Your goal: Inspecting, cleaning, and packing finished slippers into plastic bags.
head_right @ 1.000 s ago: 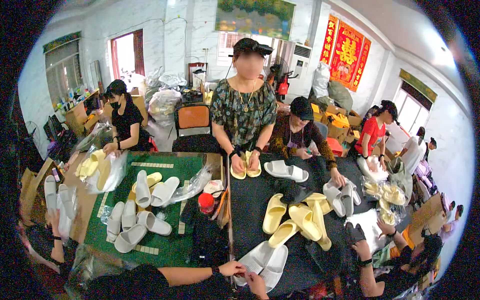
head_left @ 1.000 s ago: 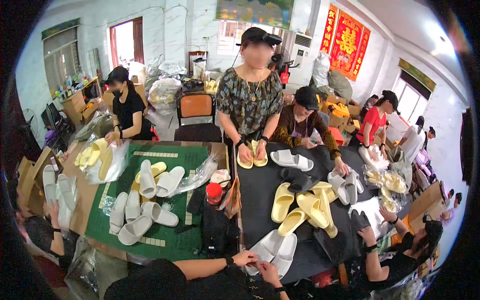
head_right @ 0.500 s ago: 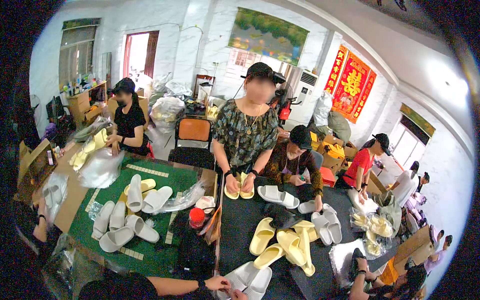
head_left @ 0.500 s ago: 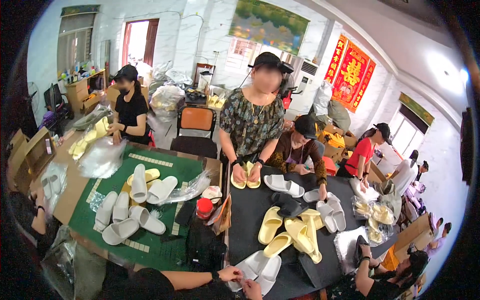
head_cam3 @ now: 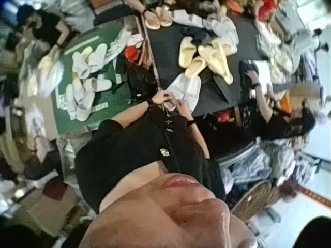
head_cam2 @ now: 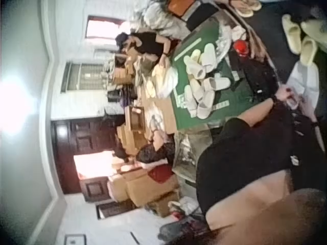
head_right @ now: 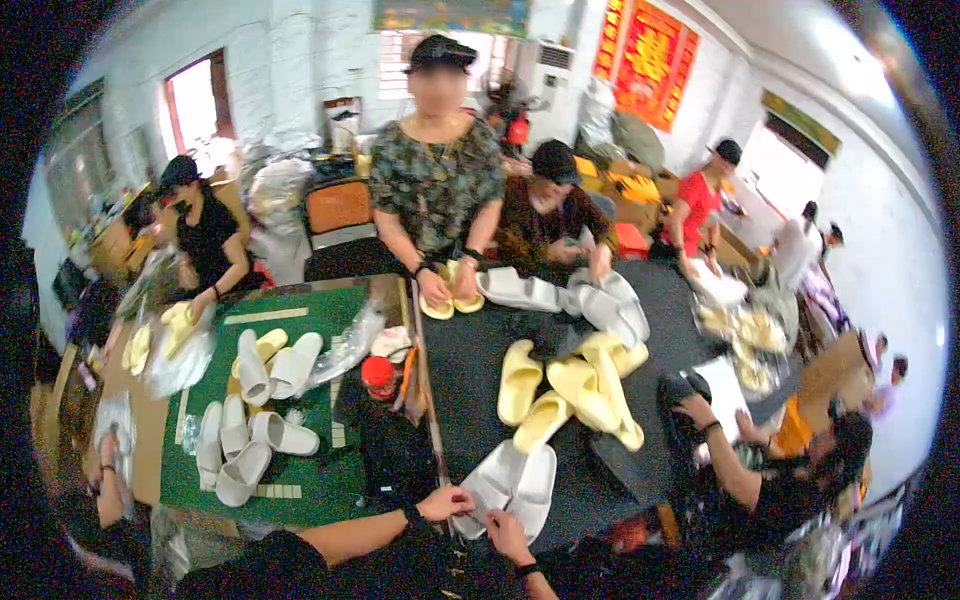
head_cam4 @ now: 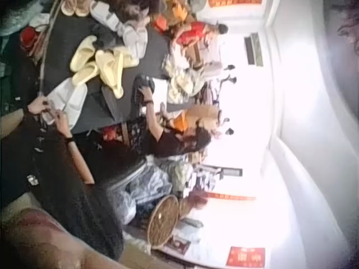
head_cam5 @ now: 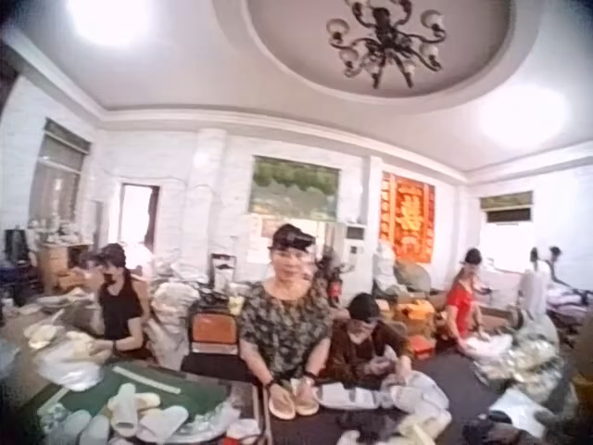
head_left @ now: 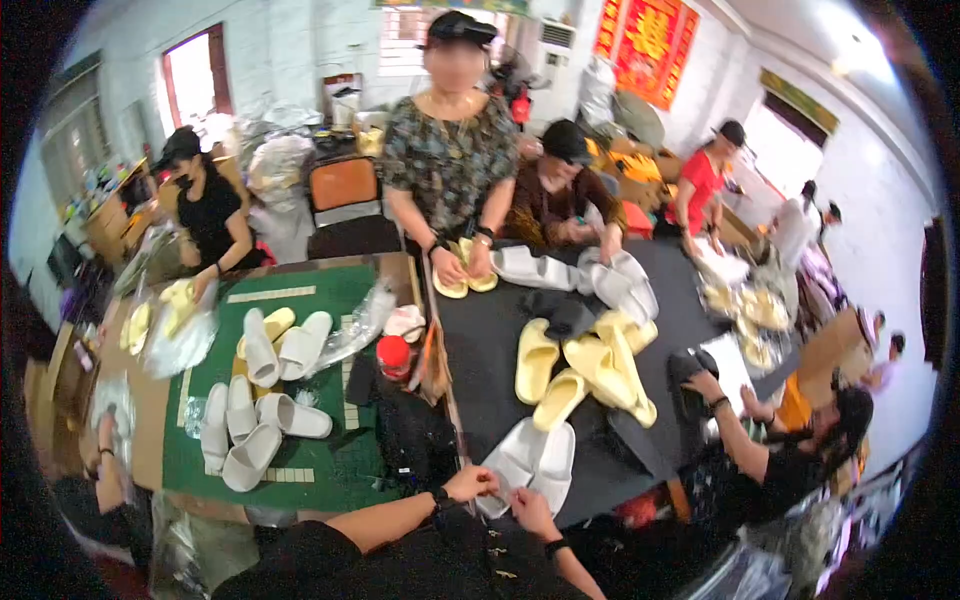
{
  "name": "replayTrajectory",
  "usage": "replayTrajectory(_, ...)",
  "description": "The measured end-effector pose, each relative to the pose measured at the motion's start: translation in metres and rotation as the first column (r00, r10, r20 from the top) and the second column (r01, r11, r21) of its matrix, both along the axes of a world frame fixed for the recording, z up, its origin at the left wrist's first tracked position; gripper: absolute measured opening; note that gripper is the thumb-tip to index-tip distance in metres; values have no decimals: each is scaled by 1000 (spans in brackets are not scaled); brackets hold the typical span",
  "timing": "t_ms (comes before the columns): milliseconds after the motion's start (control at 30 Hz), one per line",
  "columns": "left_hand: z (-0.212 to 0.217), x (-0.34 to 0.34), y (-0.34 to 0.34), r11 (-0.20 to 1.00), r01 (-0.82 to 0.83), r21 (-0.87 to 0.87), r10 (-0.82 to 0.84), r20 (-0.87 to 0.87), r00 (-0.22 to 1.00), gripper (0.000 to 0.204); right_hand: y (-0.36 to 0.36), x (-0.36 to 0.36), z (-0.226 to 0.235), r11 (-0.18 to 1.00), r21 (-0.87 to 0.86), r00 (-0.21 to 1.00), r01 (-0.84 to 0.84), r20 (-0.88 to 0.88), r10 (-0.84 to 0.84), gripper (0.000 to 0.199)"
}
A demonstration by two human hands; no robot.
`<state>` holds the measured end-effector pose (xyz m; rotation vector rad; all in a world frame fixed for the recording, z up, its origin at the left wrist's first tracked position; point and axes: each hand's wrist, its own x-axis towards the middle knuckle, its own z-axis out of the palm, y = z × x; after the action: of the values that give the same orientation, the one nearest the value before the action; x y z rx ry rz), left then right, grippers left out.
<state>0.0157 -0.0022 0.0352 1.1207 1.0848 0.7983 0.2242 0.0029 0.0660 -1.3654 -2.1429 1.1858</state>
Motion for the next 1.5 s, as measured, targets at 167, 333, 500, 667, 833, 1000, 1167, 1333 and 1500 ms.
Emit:
replayTrajectory(167, 4, 4, -1, 995, 87, -50, -88, -4, 996, 12, -4, -11, 10, 1000, 5, 999, -16, 42, 15, 20)
replayTrajectory(333, 8, 5, -1, 996, 85, -34, -84, 35, 996, 11, -8, -6, 13, 997, -69, 999, 36, 1, -36, 22)
replayTrajectory(500, 16, 6, -3, 992, 83, -92, -83, 4, 997, 11, -12, -4, 9, 995, -80, 998, 60, 36, -57, 21)
replayTrajectory(667, 20, 3, 0, 993, 88, -74, -90, -31, 995, 12, -8, -6, 11, 993, -114, 999, 21, 29, -18, 20)
replayTrajectory(833, 19, 1, 5, 993, 102, -60, -104, -44, 994, 13, -3, -6, 6, 999, 38, 1000, 20, 20, -21, 20)
replayTrajectory(1000, 20, 0, 3, 997, 76, -11, -77, -69, 995, 15, 0, -7, -3, 996, 77, 999, -38, 18, 37, 21)
replayTrajectory(1167, 11, 5, 3, 985, 169, 35, -164, -110, 980, 12, -4, -5, 1, 1000, 27, 998, 9, 59, -10, 20)
replayTrajectory(1333, -5, 4, 1, 986, 91, 143, -91, -13, 996, 10, -4, -3, -17, 1000, 0, 1000, 11, 22, -11, 18)
replayTrajectory(1500, -4, 1, 6, 991, 112, 74, -110, -30, 993, 10, -1, -9, 6, 998, -20, 998, 54, 40, -53, 19)
